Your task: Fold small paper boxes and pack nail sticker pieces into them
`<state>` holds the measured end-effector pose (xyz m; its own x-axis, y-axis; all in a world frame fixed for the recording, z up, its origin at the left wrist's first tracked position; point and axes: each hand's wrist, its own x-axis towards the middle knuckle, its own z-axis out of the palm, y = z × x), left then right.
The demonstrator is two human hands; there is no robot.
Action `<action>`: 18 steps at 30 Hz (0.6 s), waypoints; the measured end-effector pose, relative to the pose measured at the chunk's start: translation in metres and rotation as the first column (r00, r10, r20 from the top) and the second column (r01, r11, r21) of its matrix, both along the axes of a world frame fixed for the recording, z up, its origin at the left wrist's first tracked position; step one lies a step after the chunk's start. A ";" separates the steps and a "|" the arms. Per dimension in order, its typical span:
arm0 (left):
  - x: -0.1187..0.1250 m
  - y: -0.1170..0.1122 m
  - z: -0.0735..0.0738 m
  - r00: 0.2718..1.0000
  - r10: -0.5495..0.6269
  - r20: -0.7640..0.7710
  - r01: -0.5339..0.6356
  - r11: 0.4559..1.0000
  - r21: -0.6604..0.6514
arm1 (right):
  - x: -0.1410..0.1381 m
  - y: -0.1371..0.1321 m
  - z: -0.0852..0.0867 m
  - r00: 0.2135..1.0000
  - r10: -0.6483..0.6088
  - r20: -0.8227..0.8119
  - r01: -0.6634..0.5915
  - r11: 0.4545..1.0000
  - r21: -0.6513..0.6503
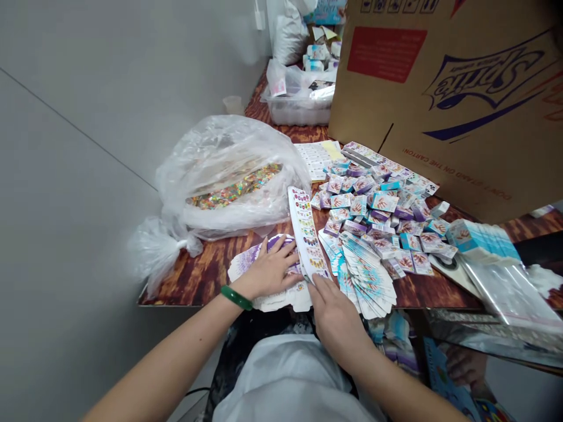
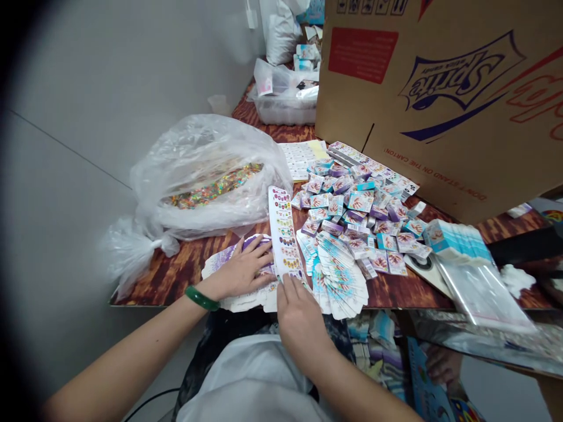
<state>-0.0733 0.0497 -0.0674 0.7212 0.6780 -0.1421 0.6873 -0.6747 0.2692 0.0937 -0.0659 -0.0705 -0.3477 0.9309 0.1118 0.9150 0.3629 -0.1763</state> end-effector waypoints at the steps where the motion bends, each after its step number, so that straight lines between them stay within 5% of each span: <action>1: -0.002 -0.001 0.001 1.000 0.003 0.001 -0.003 1.000 -0.006 | -0.003 0.001 0.002 0.999 -0.036 0.033 0.037 0.999 -0.039; 6: -0.015 -0.001 0.007 0.995 0.047 0.089 -0.044 0.999 -0.027 | -0.010 0.010 0.019 0.983 -0.131 0.126 0.152 0.973 -0.172; 10: -0.037 0.006 0.006 0.922 0.335 0.194 -0.341 0.940 0.001 | -0.025 0.015 0.019 0.993 -0.094 0.072 0.106 0.976 -0.192; 13: -0.053 0.009 0.001 0.847 0.523 0.092 -0.522 0.852 -0.039 | -0.040 0.016 0.009 0.997 -0.075 0.000 0.074 0.977 -0.200; 18: -0.059 0.009 -0.001 0.804 0.594 -0.038 -0.595 0.803 -0.030 | -0.045 0.017 -0.006 0.997 -0.077 0.001 0.074 0.966 -0.247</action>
<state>-0.1324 0.0583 -0.0688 0.1748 0.9662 -0.1894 0.9571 -0.1216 0.2628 0.0487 -0.0491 -0.0764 -0.2755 0.9536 -0.1215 0.9361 0.2373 -0.2598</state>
